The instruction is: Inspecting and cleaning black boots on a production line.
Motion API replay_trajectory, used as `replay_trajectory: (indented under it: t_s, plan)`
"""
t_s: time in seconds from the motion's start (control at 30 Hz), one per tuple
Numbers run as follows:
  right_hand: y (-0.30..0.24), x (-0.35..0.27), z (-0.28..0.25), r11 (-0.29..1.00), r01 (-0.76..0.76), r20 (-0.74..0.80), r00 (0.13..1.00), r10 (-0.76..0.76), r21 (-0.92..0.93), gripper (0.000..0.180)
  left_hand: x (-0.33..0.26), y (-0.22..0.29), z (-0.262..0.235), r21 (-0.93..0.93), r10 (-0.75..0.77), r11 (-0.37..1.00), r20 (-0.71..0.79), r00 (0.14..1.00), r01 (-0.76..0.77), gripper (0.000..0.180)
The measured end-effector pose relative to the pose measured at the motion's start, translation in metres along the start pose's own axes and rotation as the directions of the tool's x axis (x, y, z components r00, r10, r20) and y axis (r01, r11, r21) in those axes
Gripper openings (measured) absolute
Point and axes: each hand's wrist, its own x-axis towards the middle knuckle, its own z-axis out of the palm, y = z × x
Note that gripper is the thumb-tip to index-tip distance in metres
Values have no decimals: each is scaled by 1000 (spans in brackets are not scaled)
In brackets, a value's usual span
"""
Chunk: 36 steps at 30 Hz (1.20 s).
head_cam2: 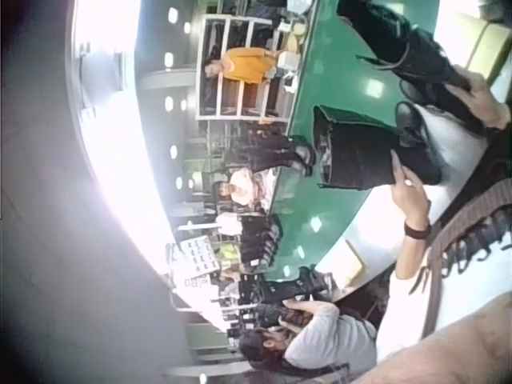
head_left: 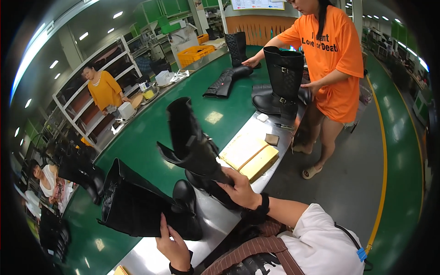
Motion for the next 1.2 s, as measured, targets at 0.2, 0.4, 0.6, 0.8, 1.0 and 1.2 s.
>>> replay_trajectory:
  t_s: [0.2, 0.4, 0.6, 0.8, 1.0, 1.2]
  plan:
    - [3, 0, -11, 995, 51, 41, 998, -47, -82, 48, -9, -11, -4, 84, 282, 958, -72, 957, -276, 45]
    - [41, -20, -8, 969, -3, -54, 998, -11, -248, 59, -27, -39, 12, 216, 404, 909, -243, 882, -356, 75]
    - [18, -35, -18, 947, 152, -239, 945, -224, -284, 63, -28, -57, -10, 32, 282, 955, -404, 870, -295, 120]
    - [-15, -40, -5, 962, 224, 366, 918, -154, -158, 33, 33, -10, -79, -97, 306, 872, -656, 690, -480, 111]
    - [-6, -40, 37, 995, -31, 467, 881, 72, -94, 36, 56, 25, -95, -39, 365, 910, -393, 844, -412, 81]
    - [25, -49, 67, 910, -385, 568, 720, 399, -151, 40, 60, 22, -86, -179, 330, 849, -557, 762, -498, 58]
